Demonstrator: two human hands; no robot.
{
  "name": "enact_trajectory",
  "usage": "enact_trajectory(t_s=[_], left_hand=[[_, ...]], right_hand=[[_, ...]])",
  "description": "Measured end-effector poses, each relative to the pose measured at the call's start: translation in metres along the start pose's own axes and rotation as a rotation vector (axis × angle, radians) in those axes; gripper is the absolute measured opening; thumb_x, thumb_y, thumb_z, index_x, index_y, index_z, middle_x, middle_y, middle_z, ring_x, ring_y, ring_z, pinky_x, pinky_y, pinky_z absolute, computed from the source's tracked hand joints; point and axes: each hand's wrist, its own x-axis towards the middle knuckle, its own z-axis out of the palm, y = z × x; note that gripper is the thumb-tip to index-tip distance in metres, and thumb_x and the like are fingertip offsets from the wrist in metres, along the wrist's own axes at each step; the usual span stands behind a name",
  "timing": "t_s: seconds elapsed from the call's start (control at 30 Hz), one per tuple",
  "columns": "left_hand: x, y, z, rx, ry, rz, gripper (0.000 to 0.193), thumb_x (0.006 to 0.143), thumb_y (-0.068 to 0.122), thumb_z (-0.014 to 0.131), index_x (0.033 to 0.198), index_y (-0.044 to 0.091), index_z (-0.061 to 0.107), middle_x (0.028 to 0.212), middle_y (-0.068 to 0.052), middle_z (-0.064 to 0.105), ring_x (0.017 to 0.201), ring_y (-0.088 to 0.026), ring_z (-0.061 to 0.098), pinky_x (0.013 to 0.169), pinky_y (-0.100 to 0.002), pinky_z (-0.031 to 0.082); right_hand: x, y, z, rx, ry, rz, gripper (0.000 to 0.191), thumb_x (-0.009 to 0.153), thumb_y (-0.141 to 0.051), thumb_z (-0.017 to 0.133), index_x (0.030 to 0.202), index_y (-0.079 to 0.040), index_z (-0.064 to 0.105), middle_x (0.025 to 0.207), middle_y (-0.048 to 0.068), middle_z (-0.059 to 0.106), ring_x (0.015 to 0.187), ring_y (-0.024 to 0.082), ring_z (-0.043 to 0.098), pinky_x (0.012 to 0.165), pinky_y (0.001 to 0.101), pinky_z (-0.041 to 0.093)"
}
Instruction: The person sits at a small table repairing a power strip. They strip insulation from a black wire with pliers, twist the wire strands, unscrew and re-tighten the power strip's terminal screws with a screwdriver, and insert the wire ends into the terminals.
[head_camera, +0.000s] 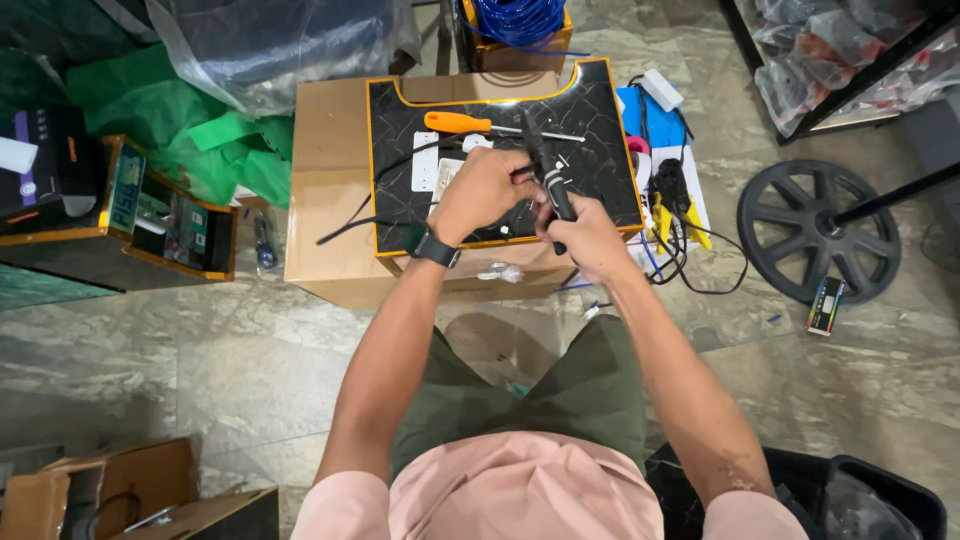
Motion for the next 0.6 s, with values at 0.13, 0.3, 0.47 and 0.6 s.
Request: enact_trajectory(t_s=[0.13,0.3,0.47,0.6], left_hand=[[-0.007,-0.005,0.012,-0.029,0.040,-0.028,0.032,0.078,0.011,0.087,0.078,-0.005,0.059,0.064,-0.017,0.058,0.059,-0.036,0.047,0.054,-0.038,0.046],[-0.010,-0.007,0.033,-0.540,0.111,-0.300,0.019,0.083,0.014,0.078,0.078,0.001,0.064,0.061,-0.002,0.066,0.055,-0.010,0.061,0.049,-0.033,0.046],[-0.014,-0.022,0.025,-0.412,0.306,-0.216,0.039,0.094,0.019,0.085,0.082,0.000,0.053,0.069,0.004,0.046,0.067,-0.008,0.039,0.057,-0.029,0.038],[-0.020,-0.030,0.014,-1.005,0.035,-0.340,0.027,0.100,0.031,0.060,0.106,0.006,0.065,0.085,0.007,0.051,0.077,-0.007,0.045,0.067,-0.023,0.039]], right_hand=[[0.000,0.018,0.000,0.196,-0.008,-0.053,0.020,0.070,0.011,0.055,0.087,0.002,0.060,0.101,0.014,0.062,0.081,0.021,0.065,0.076,0.0351,0.052],[-0.001,0.020,-0.001,0.781,-0.080,0.034,0.018,0.069,0.008,0.054,0.084,0.000,0.060,0.105,0.017,0.062,0.086,0.028,0.066,0.083,0.0396,0.055],[0.005,0.007,-0.011,1.112,0.017,-0.036,0.017,0.073,0.005,0.052,0.087,-0.003,0.058,0.107,0.016,0.062,0.095,0.031,0.064,0.086,0.0435,0.057],[-0.008,0.003,-0.016,0.532,0.093,-0.037,0.021,0.078,0.011,0.049,0.093,-0.002,0.058,0.113,0.017,0.065,0.092,0.027,0.066,0.081,0.0406,0.057]])
